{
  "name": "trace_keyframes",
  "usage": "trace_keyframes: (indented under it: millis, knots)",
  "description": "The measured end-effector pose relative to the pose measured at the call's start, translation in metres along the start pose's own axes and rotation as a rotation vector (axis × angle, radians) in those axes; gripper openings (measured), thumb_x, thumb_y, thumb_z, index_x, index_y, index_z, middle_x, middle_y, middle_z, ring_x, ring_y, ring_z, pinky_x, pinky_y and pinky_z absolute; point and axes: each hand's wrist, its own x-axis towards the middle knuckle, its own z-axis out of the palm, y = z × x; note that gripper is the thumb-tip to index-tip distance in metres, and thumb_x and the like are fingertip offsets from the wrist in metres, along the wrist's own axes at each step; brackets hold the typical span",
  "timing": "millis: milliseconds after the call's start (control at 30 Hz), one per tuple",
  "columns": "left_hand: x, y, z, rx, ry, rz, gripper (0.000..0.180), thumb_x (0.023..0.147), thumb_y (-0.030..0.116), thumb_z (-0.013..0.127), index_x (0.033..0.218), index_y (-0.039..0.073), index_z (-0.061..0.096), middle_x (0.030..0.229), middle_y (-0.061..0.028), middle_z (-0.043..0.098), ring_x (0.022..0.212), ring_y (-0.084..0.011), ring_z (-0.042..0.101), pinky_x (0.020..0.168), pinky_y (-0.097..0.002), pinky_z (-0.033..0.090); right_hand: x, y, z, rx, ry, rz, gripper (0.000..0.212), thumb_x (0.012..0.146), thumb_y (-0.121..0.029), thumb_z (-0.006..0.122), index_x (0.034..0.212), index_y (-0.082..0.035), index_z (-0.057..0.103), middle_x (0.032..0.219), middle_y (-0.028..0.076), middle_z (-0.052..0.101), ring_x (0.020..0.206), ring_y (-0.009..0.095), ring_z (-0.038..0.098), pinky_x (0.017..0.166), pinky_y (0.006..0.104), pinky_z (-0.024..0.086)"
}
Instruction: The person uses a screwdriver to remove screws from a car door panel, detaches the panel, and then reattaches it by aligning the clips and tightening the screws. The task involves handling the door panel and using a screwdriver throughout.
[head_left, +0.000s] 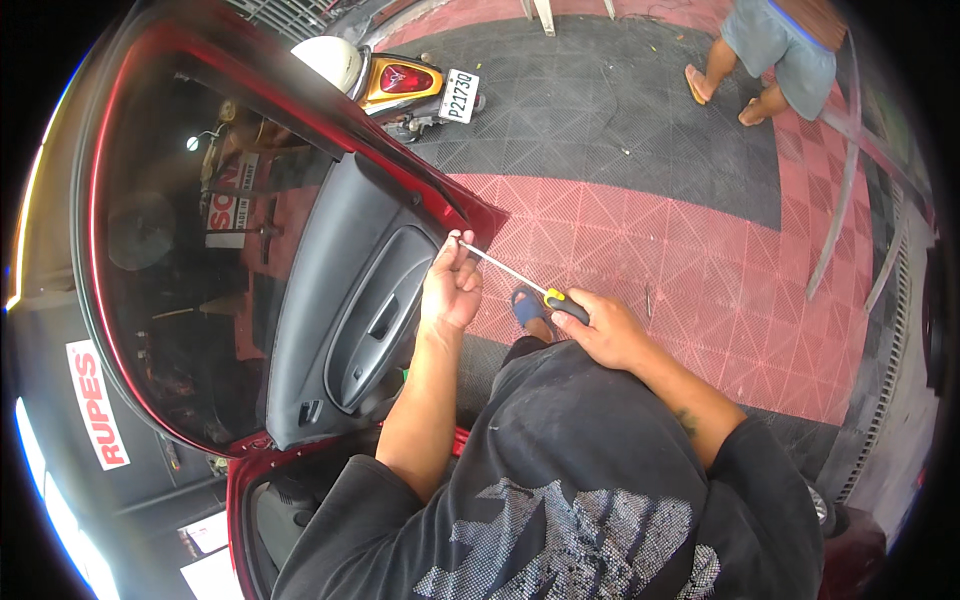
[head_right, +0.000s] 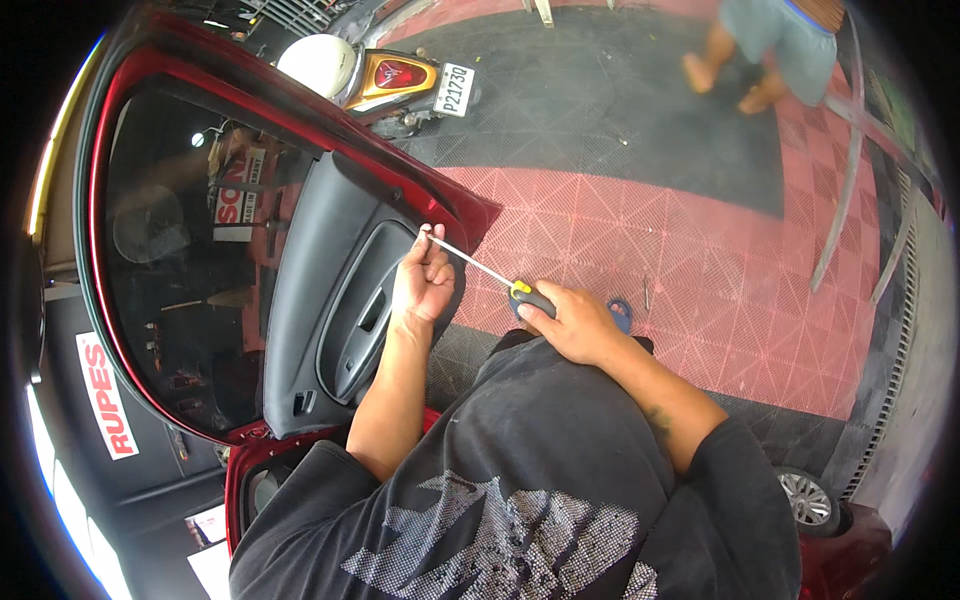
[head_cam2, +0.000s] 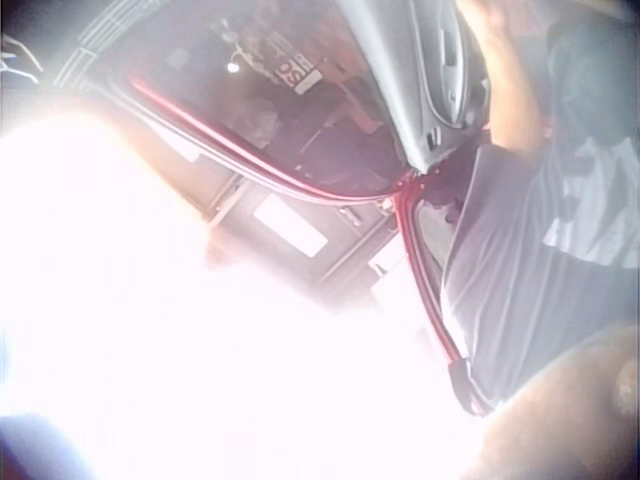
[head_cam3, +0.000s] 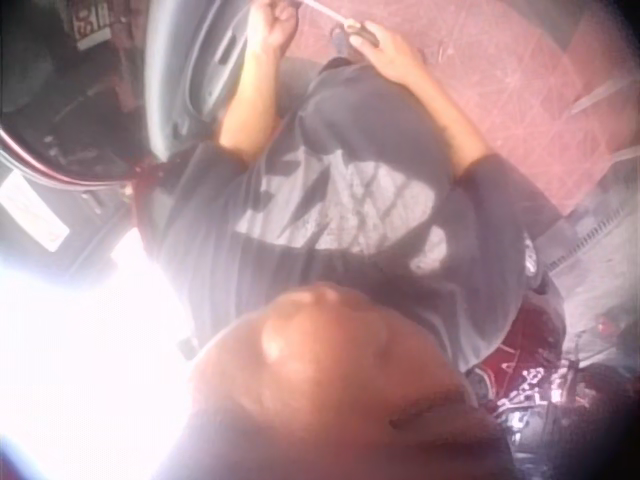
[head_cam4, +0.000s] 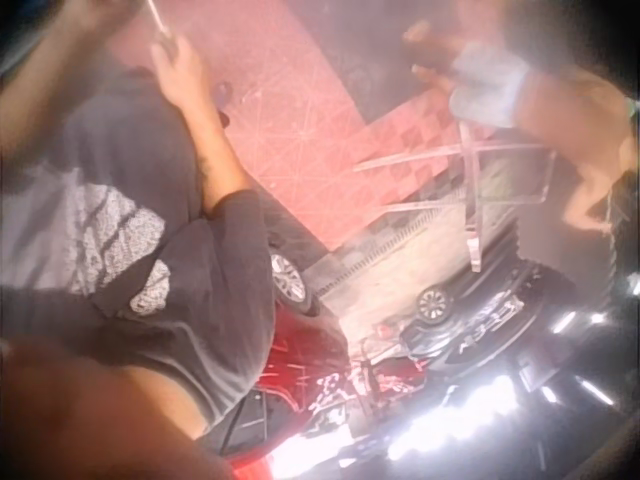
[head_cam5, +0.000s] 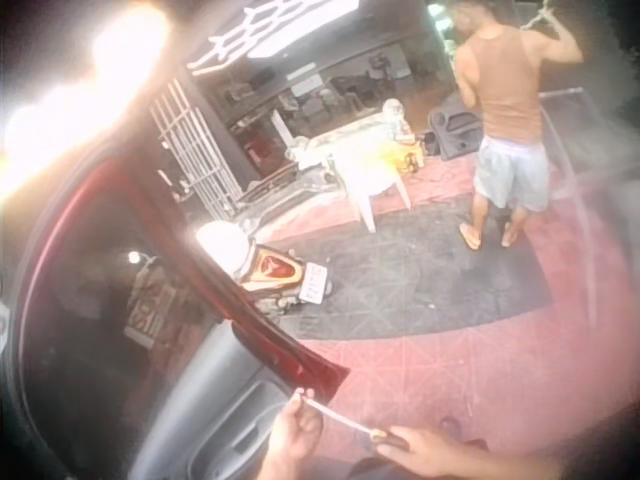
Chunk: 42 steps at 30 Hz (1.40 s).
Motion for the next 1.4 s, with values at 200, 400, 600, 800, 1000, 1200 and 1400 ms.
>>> trace_keyframes:
  millis: [200, 400, 600, 800, 1000, 1200, 1400]
  knots:
    - [0.008, 0.008, 0.001, -0.106, -0.055, -0.068, 0.012, 0.107, 0.019, 0.059, 0.116, 0.012, 0.064, 0.113, -0.0059, 0.073, 0.053, -0.0085, 0.035, 0.050, -0.0238, 0.032, 0.019, -0.003, -0.010, -0.051, -0.022, -0.013, 0.036, 0.101, -0.040, 0.065, 0.108, -0.005, 0.066, 0.084, 0.019, 0.072, 0.080, 0.042, 0.069, 0.073, 0.0515, 0.052]
    - [0.018, 0.013, -0.011, -0.108, -0.060, -0.081, 0.012, 0.106, 0.020, 0.061, 0.113, 0.013, 0.068, 0.112, -0.0036, 0.075, 0.052, -0.0082, 0.034, 0.049, -0.0241, 0.030, 0.032, -0.005, -0.011, -0.166, -0.008, -0.007, 0.036, 0.101, -0.041, 0.064, 0.108, -0.006, 0.067, 0.085, 0.020, 0.072, 0.082, 0.043, 0.070, 0.073, 0.0525, 0.052]
    - [0.022, 0.018, -0.006, 0.020, -0.046, -0.028, 0.013, 0.107, 0.021, 0.062, 0.115, 0.012, 0.067, 0.113, -0.0036, 0.074, 0.054, -0.0077, 0.034, 0.050, -0.0235, 0.031, 0.044, -0.003, -0.009, -0.155, -0.023, -0.053, 0.037, 0.101, -0.040, 0.065, 0.114, -0.006, 0.067, 0.082, 0.019, 0.071, 0.073, 0.039, 0.068, 0.066, 0.0489, 0.052]
    - [0.037, 0.051, 0.005, 0.070, -0.183, 0.074, 0.016, 0.108, 0.027, 0.062, 0.113, 0.014, 0.070, 0.109, -0.0015, 0.077, 0.053, -0.0053, 0.033, 0.049, -0.0213, 0.028, 0.070, -0.009, -0.013, 0.976, -0.429, 0.327, 0.030, 0.104, -0.026, 0.064, 0.126, -0.006, 0.057, 0.077, 0.003, 0.060, 0.049, 0.006, 0.045, 0.045, 0.0250, 0.036]
    - [0.055, 0.045, 0.002, 0.177, 0.053, 0.009, 0.018, 0.105, 0.032, 0.067, 0.115, 0.016, 0.069, 0.112, 0.0010, 0.077, 0.048, -0.0052, 0.028, 0.044, -0.0226, 0.024, 0.082, 0.003, 0.004, 0.561, -0.175, 0.145, 0.031, 0.098, -0.023, 0.069, 0.120, -0.004, 0.061, 0.087, 0.008, 0.067, 0.054, 0.012, 0.056, 0.049, 0.0288, 0.043]
    - [0.071, 0.034, -0.018, 0.223, 0.336, -0.001, 0.017, 0.106, 0.035, 0.066, 0.107, 0.018, 0.068, 0.115, 0.0024, 0.075, 0.047, -0.0066, 0.025, 0.044, -0.0240, 0.022, 0.087, 0.018, 0.058, 0.200, -0.067, 0.029, 0.042, 0.098, -0.030, 0.069, 0.126, -0.002, 0.055, 0.101, 0.024, 0.072, 0.094, 0.038, 0.072, 0.083, 0.0459, 0.054]
    - [0.100, 0.049, -0.019, 0.249, 0.277, 0.120, 0.017, 0.112, 0.034, 0.053, 0.113, 0.018, 0.060, 0.112, -0.0005, 0.074, 0.049, -0.0063, 0.027, 0.043, -0.0248, 0.024, 0.117, -0.023, 0.071, 0.116, -0.158, -0.008, 0.055, 0.103, -0.026, 0.061, 0.148, -0.003, 0.038, 0.111, 0.033, 0.070, 0.106, 0.049, 0.069, 0.093, 0.0551, 0.052]
